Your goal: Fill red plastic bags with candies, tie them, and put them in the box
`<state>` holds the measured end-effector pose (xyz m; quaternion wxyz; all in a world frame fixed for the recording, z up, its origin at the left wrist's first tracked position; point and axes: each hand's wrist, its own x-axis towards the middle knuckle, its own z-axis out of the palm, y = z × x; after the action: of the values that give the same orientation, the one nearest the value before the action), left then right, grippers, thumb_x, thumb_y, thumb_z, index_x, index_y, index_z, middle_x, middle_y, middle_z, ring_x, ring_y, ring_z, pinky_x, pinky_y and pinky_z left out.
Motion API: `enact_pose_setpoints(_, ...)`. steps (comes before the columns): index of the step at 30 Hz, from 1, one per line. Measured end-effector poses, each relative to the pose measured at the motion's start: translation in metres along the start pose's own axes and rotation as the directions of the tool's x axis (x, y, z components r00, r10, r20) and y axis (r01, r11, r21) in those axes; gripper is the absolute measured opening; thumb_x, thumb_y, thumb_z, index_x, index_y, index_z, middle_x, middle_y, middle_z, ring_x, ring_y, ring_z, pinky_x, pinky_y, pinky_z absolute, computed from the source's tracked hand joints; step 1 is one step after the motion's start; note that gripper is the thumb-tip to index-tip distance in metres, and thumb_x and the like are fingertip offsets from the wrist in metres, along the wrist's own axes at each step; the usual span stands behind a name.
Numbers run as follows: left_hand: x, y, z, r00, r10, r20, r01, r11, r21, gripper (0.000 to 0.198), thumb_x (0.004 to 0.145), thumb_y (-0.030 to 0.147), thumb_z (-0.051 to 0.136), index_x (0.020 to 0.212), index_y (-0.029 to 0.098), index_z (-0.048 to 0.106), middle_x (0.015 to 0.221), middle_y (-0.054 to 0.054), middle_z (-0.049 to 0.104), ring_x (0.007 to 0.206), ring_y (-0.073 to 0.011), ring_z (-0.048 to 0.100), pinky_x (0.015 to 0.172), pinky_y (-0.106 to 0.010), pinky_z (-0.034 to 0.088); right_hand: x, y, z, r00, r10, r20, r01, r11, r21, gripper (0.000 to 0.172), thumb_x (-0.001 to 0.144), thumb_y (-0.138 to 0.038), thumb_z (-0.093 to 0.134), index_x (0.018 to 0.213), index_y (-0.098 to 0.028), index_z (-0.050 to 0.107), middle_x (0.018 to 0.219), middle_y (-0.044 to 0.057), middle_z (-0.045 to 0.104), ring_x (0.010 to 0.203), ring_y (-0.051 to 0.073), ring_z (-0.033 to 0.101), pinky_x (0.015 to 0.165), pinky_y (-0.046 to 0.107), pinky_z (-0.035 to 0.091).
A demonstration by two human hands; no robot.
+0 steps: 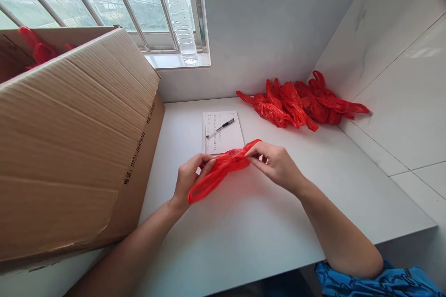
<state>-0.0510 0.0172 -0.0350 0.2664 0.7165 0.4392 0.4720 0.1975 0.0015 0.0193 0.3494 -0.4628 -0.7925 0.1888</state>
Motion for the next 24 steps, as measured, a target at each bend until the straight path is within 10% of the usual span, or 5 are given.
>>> enact_pose_setpoints(7, 0.014, -0.016, -0.016, 0.97, -0.183, -0.158, 0.171, 0.981, -0.087, 0.025, 0.095, 0.041, 0.053, 0.092, 0.019, 0.065, 0.09, -0.004, 0.067, 0.08, -0.0163, 0.062, 0.071, -0.026, 0.048, -0.002, 0.01, -0.032, 0.987, 0.155, -0.044, -0.158, 0.983, -0.089, 0.011, 0.087, -0.017, 0.058, 0.084, -0.025, 0.064, 0.084, -0.002, 0.067, 0.076, 0.015, 0.061, 0.058, 0.027, 0.044)
enact_pose_setpoints(11, 0.016, 0.013, -0.017, 0.981, 0.051, -0.189, -0.045, 0.998, 0.034, 0.029, 0.096, 0.039, 0.05, 0.117, 0.022, 0.059, 0.119, -0.007, 0.063, 0.106, -0.0214, 0.061, 0.089, -0.034, 0.048, -0.002, 0.004, -0.029, 0.995, 0.101, 0.011, -0.099, 0.988, -0.12, 0.013, 0.084, -0.013, 0.058, 0.085, -0.025, 0.063, 0.095, -0.001, 0.066, 0.081, 0.016, 0.061, 0.064, 0.029, 0.045)
enact_pose_setpoints(16, 0.02, 0.041, 0.001, 0.919, 0.353, 0.176, -0.395, 0.821, 0.412, 0.023, 0.091, 0.032, 0.062, 0.114, 0.028, 0.064, 0.104, -0.002, 0.07, 0.095, -0.0211, 0.062, 0.09, -0.038, 0.04, -0.001, -0.006, -0.022, 0.994, 0.079, 0.072, -0.076, 0.996, -0.046, 0.01, 0.084, -0.02, 0.064, 0.093, -0.025, 0.062, 0.098, 0.0, 0.069, 0.092, 0.019, 0.062, 0.075, 0.031, 0.048)
enact_pose_setpoints(24, 0.025, 0.035, 0.0, 0.949, 0.314, 0.041, -0.313, 0.909, 0.274, 0.011, 0.093, 0.025, 0.058, 0.089, 0.024, 0.067, 0.087, 0.0, 0.07, 0.083, -0.0157, 0.064, 0.084, -0.033, 0.043, 0.004, 0.0, -0.006, 0.99, 0.128, -0.056, -0.12, 0.986, 0.119, 0.011, 0.092, -0.029, 0.059, 0.092, -0.025, 0.069, 0.088, 0.0, 0.071, 0.081, 0.016, 0.063, 0.077, 0.032, 0.049)
